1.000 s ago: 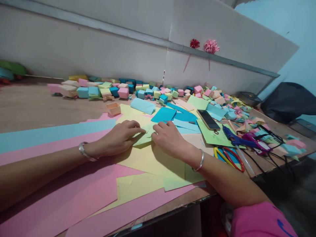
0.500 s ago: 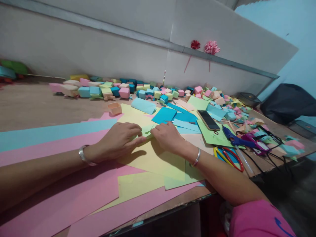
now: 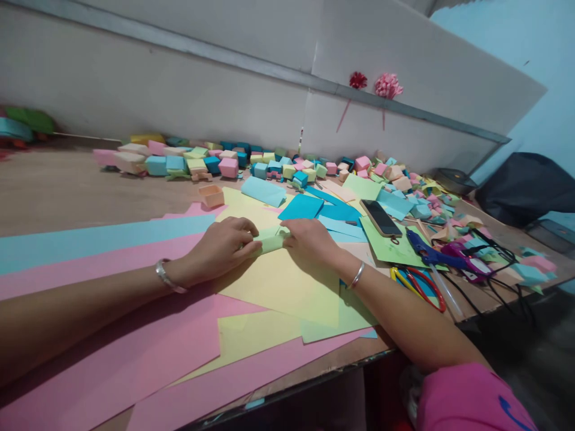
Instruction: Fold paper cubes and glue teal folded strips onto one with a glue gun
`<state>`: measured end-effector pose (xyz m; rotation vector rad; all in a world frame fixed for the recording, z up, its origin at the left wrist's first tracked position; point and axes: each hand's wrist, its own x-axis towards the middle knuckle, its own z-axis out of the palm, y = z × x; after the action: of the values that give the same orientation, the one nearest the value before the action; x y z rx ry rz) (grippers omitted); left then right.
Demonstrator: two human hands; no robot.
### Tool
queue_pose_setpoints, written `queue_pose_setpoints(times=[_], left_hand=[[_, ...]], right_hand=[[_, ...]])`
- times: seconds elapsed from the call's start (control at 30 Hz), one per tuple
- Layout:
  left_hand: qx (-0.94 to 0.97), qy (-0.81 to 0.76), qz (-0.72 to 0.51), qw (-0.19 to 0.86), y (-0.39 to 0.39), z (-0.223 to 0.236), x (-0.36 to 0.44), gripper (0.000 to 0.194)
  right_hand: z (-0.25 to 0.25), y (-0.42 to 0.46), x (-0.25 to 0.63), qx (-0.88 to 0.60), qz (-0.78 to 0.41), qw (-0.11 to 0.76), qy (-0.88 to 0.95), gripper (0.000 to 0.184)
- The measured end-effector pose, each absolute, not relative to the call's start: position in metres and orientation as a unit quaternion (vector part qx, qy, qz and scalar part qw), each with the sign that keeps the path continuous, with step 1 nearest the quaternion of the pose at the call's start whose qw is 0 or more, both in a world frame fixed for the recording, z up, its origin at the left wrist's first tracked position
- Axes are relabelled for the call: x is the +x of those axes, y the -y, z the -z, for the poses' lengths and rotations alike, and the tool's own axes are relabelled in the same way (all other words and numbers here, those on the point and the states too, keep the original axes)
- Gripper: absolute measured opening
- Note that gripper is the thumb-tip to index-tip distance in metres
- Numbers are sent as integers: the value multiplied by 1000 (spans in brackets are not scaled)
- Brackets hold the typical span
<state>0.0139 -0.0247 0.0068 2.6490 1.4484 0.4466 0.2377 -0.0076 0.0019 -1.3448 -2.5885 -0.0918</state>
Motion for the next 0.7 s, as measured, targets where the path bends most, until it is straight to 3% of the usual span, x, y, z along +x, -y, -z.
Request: queue_pose_setpoints(times=[0.27,0.37,0.53,0.7], left_hand=[[882,-450,-138,28,25,-8,12,38],[871,-472,-136,30,26,-9,12,31],[870,-470,-148,21,25,-4,10,36],[887,-444,-129,10,22,-1,10,27]], right_hand=[[-7,-7,259,-526,-52,94,844,15],[-8,0,253,-490,28,84,867,8],[-4,29,227,-338,200,48,918,23],[1,48,215,-305,252,23,918,26]])
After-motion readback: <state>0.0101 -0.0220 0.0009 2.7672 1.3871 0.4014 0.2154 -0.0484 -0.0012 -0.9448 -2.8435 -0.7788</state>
